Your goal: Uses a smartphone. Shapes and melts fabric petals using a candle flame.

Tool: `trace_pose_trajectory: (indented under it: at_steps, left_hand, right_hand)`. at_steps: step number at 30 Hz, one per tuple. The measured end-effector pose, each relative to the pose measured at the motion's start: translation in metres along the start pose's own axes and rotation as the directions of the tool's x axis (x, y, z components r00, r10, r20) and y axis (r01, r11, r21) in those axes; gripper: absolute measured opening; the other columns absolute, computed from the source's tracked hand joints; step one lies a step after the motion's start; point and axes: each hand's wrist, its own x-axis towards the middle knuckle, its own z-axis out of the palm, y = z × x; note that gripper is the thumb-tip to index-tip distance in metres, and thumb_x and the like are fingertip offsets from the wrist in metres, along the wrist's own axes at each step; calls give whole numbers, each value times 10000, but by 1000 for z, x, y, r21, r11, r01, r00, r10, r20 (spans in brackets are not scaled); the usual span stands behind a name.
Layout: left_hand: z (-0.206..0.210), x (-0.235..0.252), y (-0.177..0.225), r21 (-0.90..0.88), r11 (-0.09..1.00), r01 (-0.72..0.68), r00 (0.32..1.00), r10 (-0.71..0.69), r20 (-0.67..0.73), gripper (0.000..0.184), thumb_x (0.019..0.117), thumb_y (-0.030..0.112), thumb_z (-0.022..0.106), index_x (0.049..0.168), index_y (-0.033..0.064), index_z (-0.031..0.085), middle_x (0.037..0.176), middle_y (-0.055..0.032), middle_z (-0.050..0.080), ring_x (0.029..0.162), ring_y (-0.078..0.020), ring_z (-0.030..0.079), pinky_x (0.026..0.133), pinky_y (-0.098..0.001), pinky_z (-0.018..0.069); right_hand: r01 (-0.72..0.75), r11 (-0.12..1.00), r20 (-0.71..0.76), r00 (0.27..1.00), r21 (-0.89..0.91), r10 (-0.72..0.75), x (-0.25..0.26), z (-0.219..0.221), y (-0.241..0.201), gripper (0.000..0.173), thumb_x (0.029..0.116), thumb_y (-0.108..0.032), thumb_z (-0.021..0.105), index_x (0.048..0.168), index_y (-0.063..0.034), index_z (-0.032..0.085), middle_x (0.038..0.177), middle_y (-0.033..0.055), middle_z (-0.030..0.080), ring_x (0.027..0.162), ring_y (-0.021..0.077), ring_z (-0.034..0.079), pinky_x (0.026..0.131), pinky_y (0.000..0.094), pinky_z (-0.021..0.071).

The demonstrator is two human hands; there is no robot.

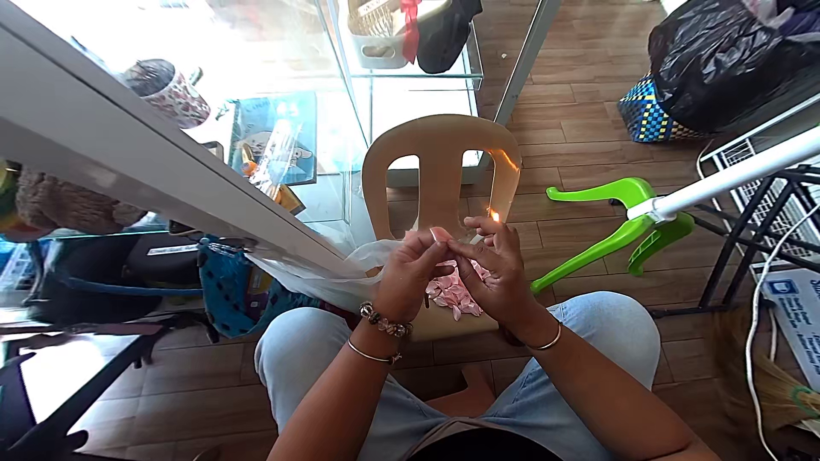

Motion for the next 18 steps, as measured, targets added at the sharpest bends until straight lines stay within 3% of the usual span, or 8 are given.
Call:
trace_pose_trajectory:
  at_steps: [4, 8, 11, 13, 15, 17, 18]
  left_hand:
    - [-5, 0, -1, 2, 1000, -17, 999, 17, 30, 130, 996, 10, 610, 1073, 61, 701, 978, -40, 739, 827, -111, 719, 761, -278, 613]
    - [-1, 2, -1, -19, 1000, -4, 1000, 3, -9, 119, 1001, 3, 596, 1029, 62, 696, 938, -37, 739, 790, -104, 715, 741, -269, 610]
    - [0, 4, -1, -67, 997, 24, 1000, -25, -9, 141, 1034, 40, 545, 1015, 76, 681, 891, -38, 725, 766, -103, 706, 735, -268, 605]
    - [1, 5, -1, -61, 998, 19, 1000, -18, 16, 151, 1039, 47, 536, 1008, 95, 676, 910, -36, 731, 792, -109, 714, 737, -269, 608]
    - [1, 6, -2, -20, 1000, 3, 999, -2, 39, 144, 1036, 48, 546, 1014, 115, 672, 949, -25, 735, 837, -109, 721, 745, -270, 609]
    - [1, 6, -4, 21, 999, -29, 998, 28, 51, 129, 1020, 37, 576, 1022, 113, 680, 968, -26, 738, 856, -113, 725, 746, -274, 612]
    - [1, 6, -5, 46, 998, -51, 997, 48, 64, 122, 1015, 37, 587, 1029, 116, 679, 973, -21, 737, 856, -110, 724, 750, -276, 613]
  right_hand:
    - [99, 958, 58, 995, -269, -87, -8, -1, 2, 289, 976, -216, 591, 1203, -177, 765, 1366, 178, 582, 1255, 372, 519, 986, 531, 441]
    - [167, 888, 76, 986, -428, -149, -12, 0, -2, 325, 961, -200, 598, 1255, -199, 736, 1380, 162, 592, 1274, 392, 515, 989, 547, 417]
    - [34, 989, 66, 997, -147, -24, -8, -9, -3, 297, 977, -211, 591, 1218, -183, 763, 1425, 155, 559, 1324, 362, 481, 1051, 558, 388]
    - [-177, 976, 73, 983, 128, 169, -2, -18, -5, 277, 974, -236, 606, 1172, -128, 768, 1422, 130, 535, 1306, 270, 480, 1062, 463, 418]
    - [-357, 891, 115, 934, 279, 338, 4, -27, -7, 290, 974, -249, 635, 1194, -93, 741, 1432, 87, 526, 1238, 179, 523, 977, 347, 482]
    - [-493, 797, 180, 870, 349, 459, 8, -31, -7, 271, 956, -241, 676, 1184, -106, 734, 1419, 47, 520, 1098, 95, 583, 822, 235, 537]
    - [-546, 746, 216, 837, 380, 503, 9, -31, -7, 253, 950, -234, 695, 1165, -107, 737, 1414, 45, 524, 1060, 95, 593, 776, 233, 538]
